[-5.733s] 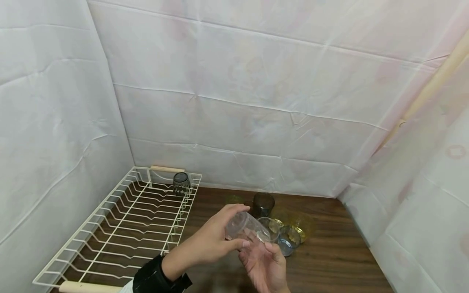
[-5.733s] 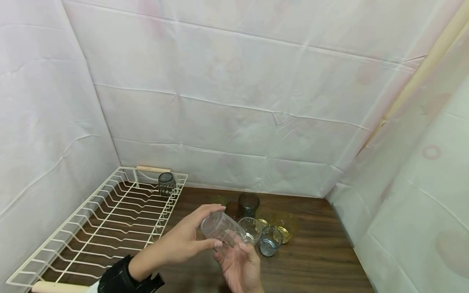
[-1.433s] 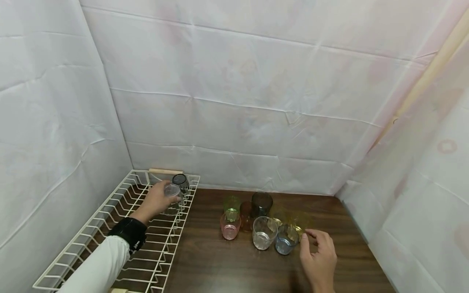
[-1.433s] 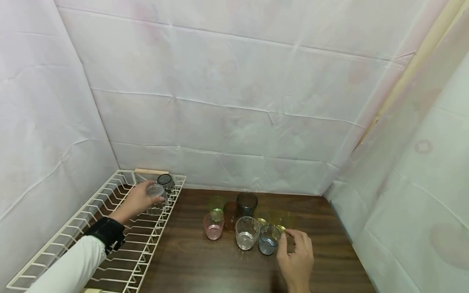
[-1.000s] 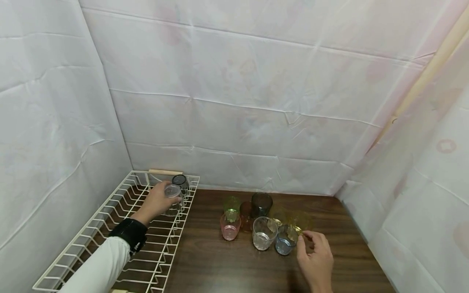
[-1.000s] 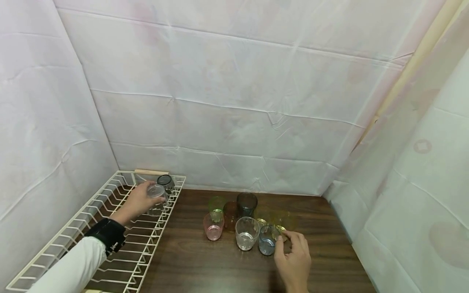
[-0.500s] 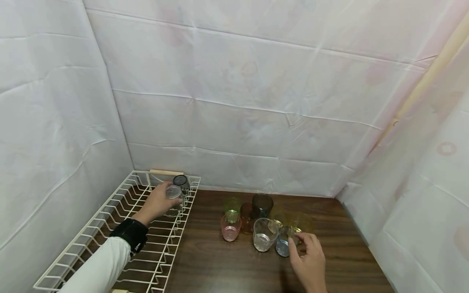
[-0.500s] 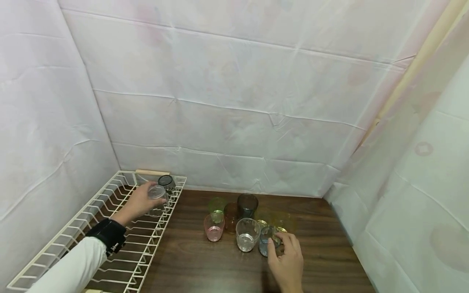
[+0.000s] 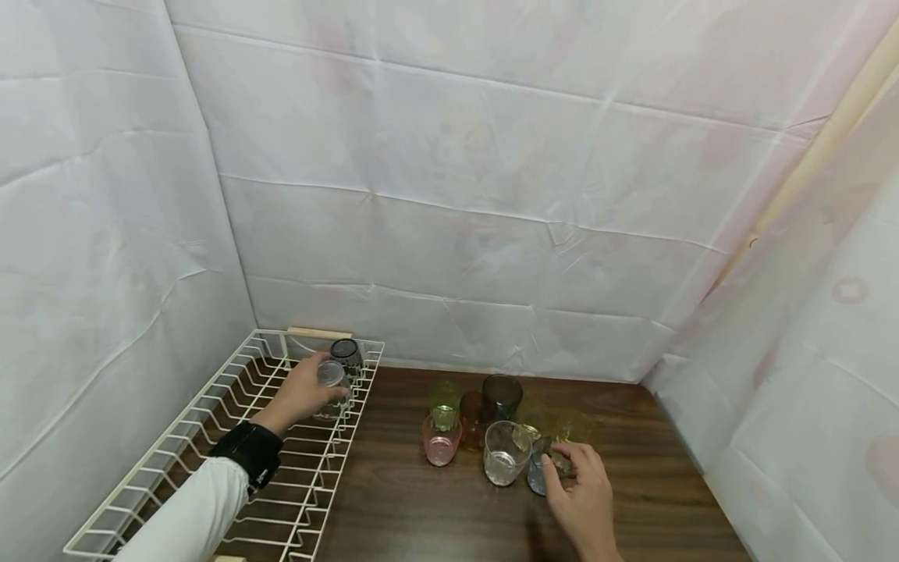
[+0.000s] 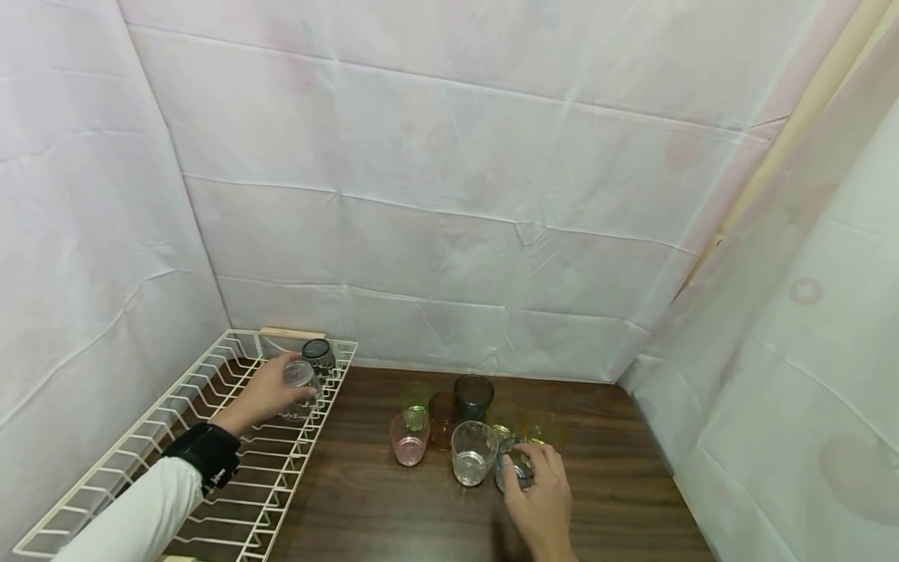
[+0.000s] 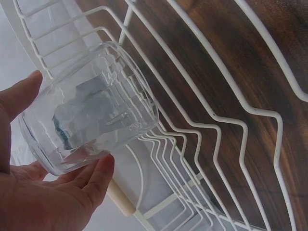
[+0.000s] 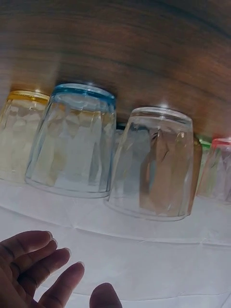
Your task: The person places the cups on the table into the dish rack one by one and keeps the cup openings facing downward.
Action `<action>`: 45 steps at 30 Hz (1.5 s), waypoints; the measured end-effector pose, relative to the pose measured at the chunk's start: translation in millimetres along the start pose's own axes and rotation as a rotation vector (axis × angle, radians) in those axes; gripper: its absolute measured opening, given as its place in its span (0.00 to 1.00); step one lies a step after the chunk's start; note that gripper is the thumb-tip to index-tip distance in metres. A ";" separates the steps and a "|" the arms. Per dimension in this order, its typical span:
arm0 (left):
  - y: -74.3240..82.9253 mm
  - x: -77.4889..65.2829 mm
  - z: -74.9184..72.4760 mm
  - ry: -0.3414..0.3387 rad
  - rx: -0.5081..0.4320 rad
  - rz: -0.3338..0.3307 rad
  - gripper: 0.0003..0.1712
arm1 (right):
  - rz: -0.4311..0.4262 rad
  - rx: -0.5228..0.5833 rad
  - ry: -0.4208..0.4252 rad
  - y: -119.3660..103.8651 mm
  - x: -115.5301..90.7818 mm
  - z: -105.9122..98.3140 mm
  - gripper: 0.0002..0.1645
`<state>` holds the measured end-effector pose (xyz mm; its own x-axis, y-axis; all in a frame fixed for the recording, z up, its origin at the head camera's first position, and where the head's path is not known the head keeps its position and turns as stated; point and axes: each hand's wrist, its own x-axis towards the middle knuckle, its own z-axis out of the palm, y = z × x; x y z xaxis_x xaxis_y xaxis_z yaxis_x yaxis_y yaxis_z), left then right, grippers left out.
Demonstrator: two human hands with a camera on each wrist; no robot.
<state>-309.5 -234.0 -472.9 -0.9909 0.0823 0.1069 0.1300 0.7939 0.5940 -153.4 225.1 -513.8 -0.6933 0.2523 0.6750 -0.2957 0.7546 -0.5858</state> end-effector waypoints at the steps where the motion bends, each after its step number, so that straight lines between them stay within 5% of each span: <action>1: 0.4 -0.3 0.4 -0.004 0.000 -0.003 0.52 | -0.001 0.003 -0.006 0.2 0.1 0.5 0.11; 16: 3.1 -3.5 -2.2 -0.004 0.006 -0.011 0.55 | 0.014 -0.024 -0.039 -1.4 -1.2 0.9 0.14; 31: 9.4 -11.2 -15.3 0.040 0.116 0.020 0.58 | -0.048 -0.173 -0.345 -12.8 11.9 16.7 0.40; 39: 36.0 -27.9 -25.4 0.047 0.165 0.063 0.59 | 0.001 -0.279 -0.559 -18.0 17.2 26.0 0.51; 45: 60.3 -51.0 -27.3 0.083 0.171 0.142 0.58 | -0.037 -0.333 -0.610 -21.1 21.6 32.9 0.52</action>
<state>-250.2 -206.8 -420.8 -0.9559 0.1556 0.2492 0.2524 0.8690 0.4255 -183.8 194.7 -501.6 -0.9609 -0.0890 0.2622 -0.1765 0.9265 -0.3323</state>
